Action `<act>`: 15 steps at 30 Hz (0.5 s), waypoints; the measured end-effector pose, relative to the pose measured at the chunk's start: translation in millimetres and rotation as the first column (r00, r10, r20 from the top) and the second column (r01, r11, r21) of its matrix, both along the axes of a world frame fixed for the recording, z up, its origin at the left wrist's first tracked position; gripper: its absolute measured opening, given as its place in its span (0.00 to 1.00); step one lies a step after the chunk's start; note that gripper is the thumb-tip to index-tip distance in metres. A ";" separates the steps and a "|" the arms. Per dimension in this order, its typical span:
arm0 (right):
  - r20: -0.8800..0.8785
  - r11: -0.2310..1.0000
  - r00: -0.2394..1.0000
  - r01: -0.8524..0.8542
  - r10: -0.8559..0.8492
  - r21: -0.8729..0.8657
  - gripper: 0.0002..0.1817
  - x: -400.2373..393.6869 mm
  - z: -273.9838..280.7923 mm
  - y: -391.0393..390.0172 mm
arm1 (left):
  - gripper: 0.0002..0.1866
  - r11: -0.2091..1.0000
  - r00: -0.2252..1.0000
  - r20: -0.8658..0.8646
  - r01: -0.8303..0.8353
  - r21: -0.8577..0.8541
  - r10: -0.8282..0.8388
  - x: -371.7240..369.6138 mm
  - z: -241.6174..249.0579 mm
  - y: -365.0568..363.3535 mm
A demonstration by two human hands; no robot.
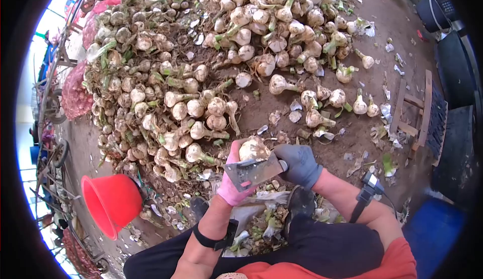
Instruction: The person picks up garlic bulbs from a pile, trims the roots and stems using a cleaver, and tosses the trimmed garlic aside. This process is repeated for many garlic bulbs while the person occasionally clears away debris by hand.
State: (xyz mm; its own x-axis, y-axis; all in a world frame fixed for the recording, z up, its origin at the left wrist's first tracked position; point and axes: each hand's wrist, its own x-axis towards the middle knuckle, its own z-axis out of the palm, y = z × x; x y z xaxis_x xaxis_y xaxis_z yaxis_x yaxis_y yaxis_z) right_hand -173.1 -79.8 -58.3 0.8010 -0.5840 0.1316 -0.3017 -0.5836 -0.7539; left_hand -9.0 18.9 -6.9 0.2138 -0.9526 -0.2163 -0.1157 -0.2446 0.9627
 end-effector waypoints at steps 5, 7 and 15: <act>-0.046 0.998 0.998 0.044 -0.042 0.044 0.09 -9.7 -2.4 -0.5 | 0.34 0.998 0.996 0.069 -0.056 0.017 0.055 -6.2 -5.9 -0.8; -0.060 0.996 0.997 0.056 -0.051 0.072 0.09 -21.2 -2.0 -8.5 | 0.34 0.999 0.996 -0.084 -0.003 0.044 0.007 -8.5 18.8 -7.2; -0.118 0.529 0.865 0.399 -0.487 0.749 0.07 -43.5 -83.1 3.5 | 0.47 0.987 0.939 -0.335 -0.028 0.157 0.080 -13.8 18.8 -83.0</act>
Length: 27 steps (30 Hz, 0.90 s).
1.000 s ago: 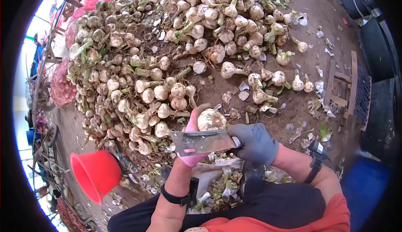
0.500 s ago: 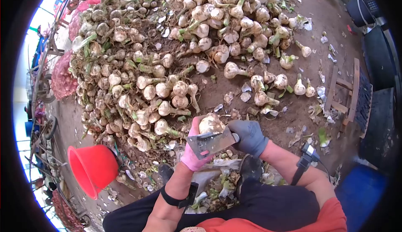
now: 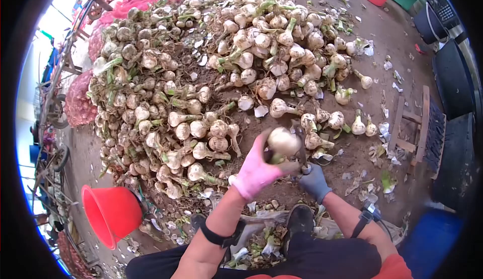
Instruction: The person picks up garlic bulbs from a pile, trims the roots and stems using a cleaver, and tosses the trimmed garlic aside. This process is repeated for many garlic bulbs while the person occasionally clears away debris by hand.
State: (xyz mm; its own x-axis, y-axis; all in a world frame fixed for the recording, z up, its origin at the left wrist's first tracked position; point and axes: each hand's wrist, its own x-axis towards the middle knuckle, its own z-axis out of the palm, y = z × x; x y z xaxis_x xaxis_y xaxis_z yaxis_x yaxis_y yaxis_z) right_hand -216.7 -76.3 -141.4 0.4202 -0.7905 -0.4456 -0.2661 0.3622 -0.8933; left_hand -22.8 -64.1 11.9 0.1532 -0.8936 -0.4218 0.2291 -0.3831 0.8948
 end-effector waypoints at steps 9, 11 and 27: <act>-0.117 0.952 0.991 0.092 -0.060 0.291 0.07 -5.1 32.4 6.0 | 0.36 0.985 0.199 0.969 0.123 0.125 -0.148 16.6 -98.0 -101.7; -0.110 0.986 0.994 0.038 -0.020 0.160 0.08 -2.7 34.9 3.4 | 0.35 0.988 0.187 0.981 0.151 0.017 -0.046 23.7 -141.9 -105.8; -0.162 0.837 0.969 -0.243 0.186 -0.491 0.11 33.2 114.1 -24.1 | 0.37 0.954 0.843 -0.474 -0.298 -0.021 0.253 8.4 -49.9 52.6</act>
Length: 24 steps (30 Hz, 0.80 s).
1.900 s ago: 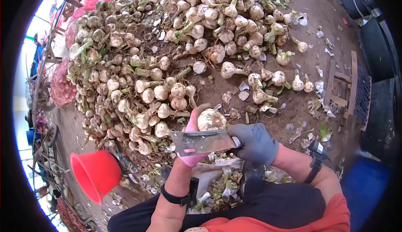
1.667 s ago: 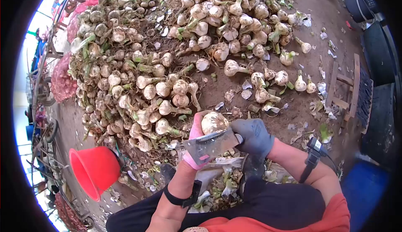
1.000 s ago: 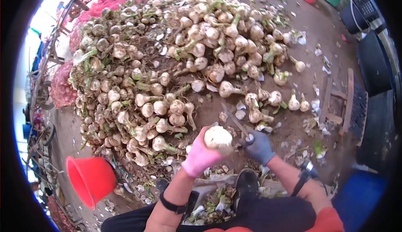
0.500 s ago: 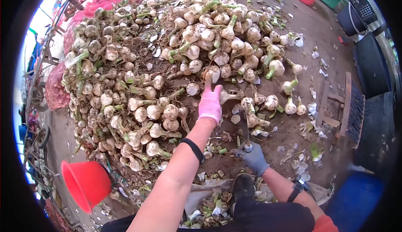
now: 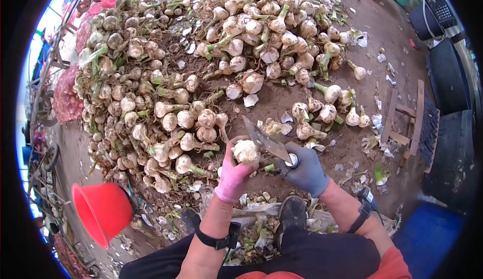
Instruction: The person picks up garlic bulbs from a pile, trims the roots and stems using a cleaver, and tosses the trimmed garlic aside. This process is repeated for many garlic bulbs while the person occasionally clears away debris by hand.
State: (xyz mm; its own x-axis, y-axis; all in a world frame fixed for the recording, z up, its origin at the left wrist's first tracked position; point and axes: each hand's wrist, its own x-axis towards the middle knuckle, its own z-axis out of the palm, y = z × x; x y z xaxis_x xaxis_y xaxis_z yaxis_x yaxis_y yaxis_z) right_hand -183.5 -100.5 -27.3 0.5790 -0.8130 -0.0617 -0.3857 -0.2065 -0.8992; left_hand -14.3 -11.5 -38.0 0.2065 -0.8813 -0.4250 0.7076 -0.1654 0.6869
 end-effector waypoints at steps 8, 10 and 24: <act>-0.300 0.999 0.953 0.053 -0.049 0.005 0.09 -36.8 -65.6 -9.8 | 0.38 0.994 0.991 -0.134 0.009 -0.113 -0.024 23.4 31.3 8.5; -0.118 0.988 0.992 0.056 -0.039 0.143 0.09 -33.0 -47.5 8.6 | 0.37 0.991 0.915 0.390 0.057 0.122 -0.101 26.2 29.3 1.6; -0.162 0.943 0.950 -0.292 0.267 -0.157 0.14 10.1 29.6 -1.0 | 0.45 0.989 0.684 0.718 0.138 0.048 -0.130 18.8 18.7 -7.2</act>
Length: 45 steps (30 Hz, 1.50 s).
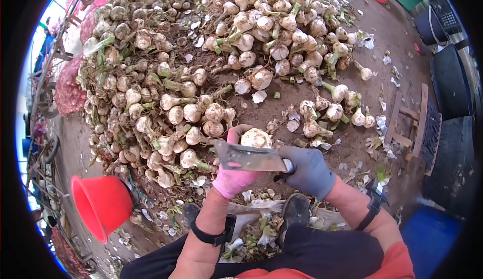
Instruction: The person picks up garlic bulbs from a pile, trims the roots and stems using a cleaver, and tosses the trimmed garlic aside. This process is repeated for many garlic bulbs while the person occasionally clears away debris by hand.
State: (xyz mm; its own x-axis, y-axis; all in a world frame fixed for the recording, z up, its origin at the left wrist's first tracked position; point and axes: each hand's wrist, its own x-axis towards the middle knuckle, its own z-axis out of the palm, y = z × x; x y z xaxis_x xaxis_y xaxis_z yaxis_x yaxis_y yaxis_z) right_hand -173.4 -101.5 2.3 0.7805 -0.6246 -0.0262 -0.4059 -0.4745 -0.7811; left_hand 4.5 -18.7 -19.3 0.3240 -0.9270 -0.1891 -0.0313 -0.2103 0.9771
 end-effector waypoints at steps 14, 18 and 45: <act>-0.263 0.991 0.958 0.093 -0.116 -0.097 0.11 -12.9 -87.0 -15.3 | 0.32 0.981 0.974 -0.152 0.181 0.073 -0.169 -33.0 25.6 25.9; -0.173 0.936 0.921 0.352 -0.350 -0.021 0.12 -30.3 -87.1 -2.8 | 0.38 0.983 0.914 -0.397 -0.011 0.183 0.084 -33.0 27.7 0.9; -0.029 0.988 0.996 0.084 -0.080 0.134 0.15 8.7 -16.3 4.1 | 0.32 0.998 0.980 -0.190 -0.056 0.002 0.055 8.2 -15.3 0.4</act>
State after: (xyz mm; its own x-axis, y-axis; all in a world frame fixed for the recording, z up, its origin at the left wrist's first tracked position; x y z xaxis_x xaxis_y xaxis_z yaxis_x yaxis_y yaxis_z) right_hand -164.7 -97.4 -14.0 0.7249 -0.6760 -0.1321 -0.4581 -0.3300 -0.8253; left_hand 12.7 -18.3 -34.5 0.3336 -0.9091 -0.2495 0.1668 -0.2036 0.9647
